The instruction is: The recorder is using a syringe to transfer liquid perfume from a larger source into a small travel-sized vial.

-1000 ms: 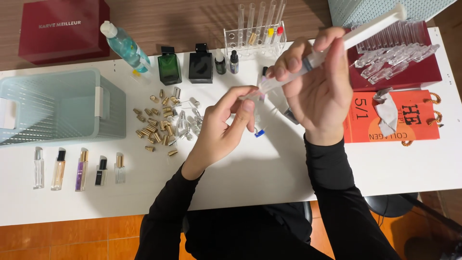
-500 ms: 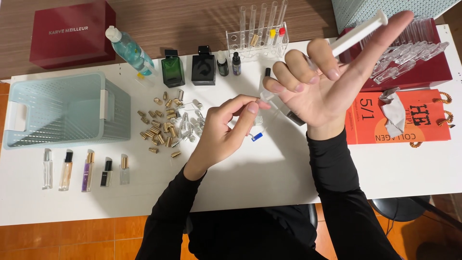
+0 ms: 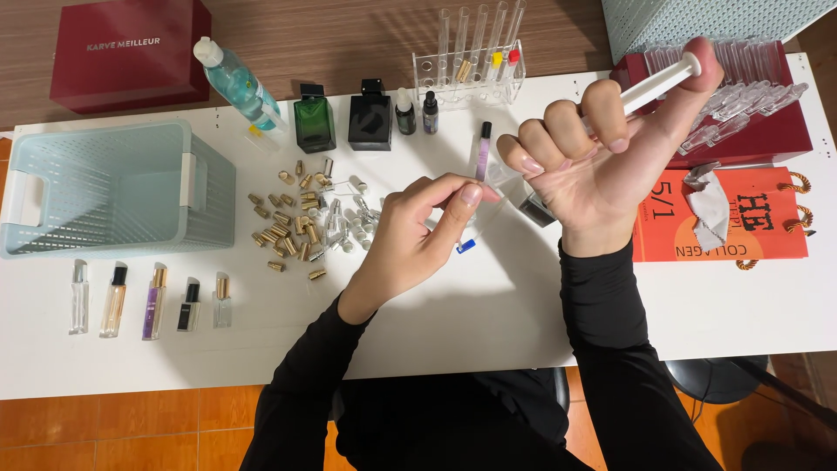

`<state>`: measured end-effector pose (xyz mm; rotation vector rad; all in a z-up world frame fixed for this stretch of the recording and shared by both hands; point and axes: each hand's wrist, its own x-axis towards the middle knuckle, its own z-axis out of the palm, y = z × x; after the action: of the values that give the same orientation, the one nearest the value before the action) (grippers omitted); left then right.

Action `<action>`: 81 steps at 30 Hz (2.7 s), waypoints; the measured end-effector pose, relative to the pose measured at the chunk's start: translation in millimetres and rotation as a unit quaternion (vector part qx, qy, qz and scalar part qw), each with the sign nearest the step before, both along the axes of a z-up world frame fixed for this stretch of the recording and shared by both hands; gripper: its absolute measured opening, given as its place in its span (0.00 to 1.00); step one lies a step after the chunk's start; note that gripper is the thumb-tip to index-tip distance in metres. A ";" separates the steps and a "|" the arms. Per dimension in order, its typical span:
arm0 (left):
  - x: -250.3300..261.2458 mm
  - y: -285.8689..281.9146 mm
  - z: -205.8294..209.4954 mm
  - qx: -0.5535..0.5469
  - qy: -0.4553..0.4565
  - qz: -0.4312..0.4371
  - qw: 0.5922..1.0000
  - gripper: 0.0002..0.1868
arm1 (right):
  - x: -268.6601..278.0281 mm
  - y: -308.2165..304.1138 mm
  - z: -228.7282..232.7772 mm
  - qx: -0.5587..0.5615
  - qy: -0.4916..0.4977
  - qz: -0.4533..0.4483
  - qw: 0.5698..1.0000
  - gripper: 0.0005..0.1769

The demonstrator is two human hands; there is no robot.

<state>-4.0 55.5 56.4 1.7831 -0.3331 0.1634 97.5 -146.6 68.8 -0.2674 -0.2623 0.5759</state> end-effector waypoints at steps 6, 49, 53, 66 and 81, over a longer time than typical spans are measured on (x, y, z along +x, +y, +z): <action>-0.8 -2.8 -2.9 -0.004 0.004 0.008 1.000 0.14 | -2.4 -0.3 -1.0 0.003 0.009 -0.008 1.000 0.46; -5.7 -7.2 -18.0 -0.319 0.218 -0.306 0.870 0.18 | 8.2 -11.2 -36.0 0.187 -0.311 0.083 0.928 0.41; -5.9 0.2 -16.7 -0.331 0.235 -0.323 0.855 0.18 | 9.7 -31.0 -42.2 0.236 -0.250 0.024 0.939 0.41; -4.2 61.1 -17.9 -0.405 -0.036 -0.100 0.908 0.14 | -29.5 4.0 25.7 -0.552 -0.627 -0.185 0.517 0.27; 13.2 77.9 11.5 -0.499 -0.059 0.092 0.860 0.22 | -7.0 33.9 -1.6 -0.690 -0.593 0.054 0.413 0.17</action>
<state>9.1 133.4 67.9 0.7626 -0.1117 0.4870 90.5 -112.7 67.2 -2.4059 -1.1792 0.4965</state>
